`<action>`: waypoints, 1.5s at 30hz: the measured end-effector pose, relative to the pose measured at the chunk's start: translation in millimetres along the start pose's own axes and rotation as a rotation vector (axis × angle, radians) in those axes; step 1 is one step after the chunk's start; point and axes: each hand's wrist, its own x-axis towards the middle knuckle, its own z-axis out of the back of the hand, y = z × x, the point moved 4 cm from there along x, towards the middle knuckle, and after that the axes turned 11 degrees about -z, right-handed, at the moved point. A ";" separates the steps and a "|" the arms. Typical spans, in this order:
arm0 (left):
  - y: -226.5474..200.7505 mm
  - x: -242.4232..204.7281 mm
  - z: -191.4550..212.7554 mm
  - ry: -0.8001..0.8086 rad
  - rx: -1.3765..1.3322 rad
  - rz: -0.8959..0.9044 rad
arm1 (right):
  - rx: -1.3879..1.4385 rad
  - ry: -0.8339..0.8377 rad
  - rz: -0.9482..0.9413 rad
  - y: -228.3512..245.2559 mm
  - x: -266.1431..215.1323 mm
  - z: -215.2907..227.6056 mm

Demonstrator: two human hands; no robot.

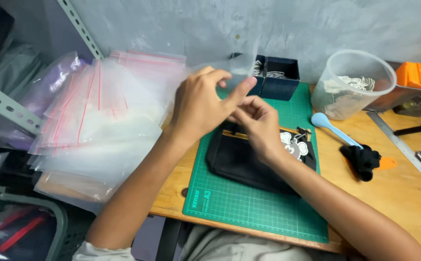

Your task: The person brushes a small black bag with a lint roller, attaches a keychain to the zipper, and places the bag inside a clear plastic sleeve before sealing it.

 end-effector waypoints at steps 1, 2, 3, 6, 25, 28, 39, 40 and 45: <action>4.8 -4.5 -17.5 0.003 -0.006 -0.002 | -0.001 -0.007 0.000 -7.8 -5.2 4.5; 13.6 -5.9 -36.3 0.074 0.015 0.055 | -0.086 0.005 -0.032 -14.9 -6.5 5.7; 22.6 -6.5 -54.9 0.146 0.037 0.111 | -0.171 0.016 -0.065 -21.5 -7.0 6.9; -6.0 -9.5 -50.0 0.224 -0.087 0.136 | -0.377 0.026 -0.062 -44.2 4.7 42.1; 11.1 -34.2 -55.9 0.249 -0.128 0.272 | -0.317 -0.020 -0.295 20.6 4.6 75.7; 16.1 -30.4 -42.9 0.089 0.030 0.133 | -0.706 0.045 -0.132 25.4 6.2 81.9; 17.9 -32.3 -50.2 0.267 0.106 0.048 | -1.446 0.317 -0.161 18.8 8.8 93.2; 23.0 -34.2 -52.5 0.267 0.106 0.048 | -1.446 0.317 -0.160 23.7 6.8 98.8; 54.9 -51.1 -89.8 0.331 0.242 -0.244 | -1.094 0.530 -0.247 44.8 -4.9 147.8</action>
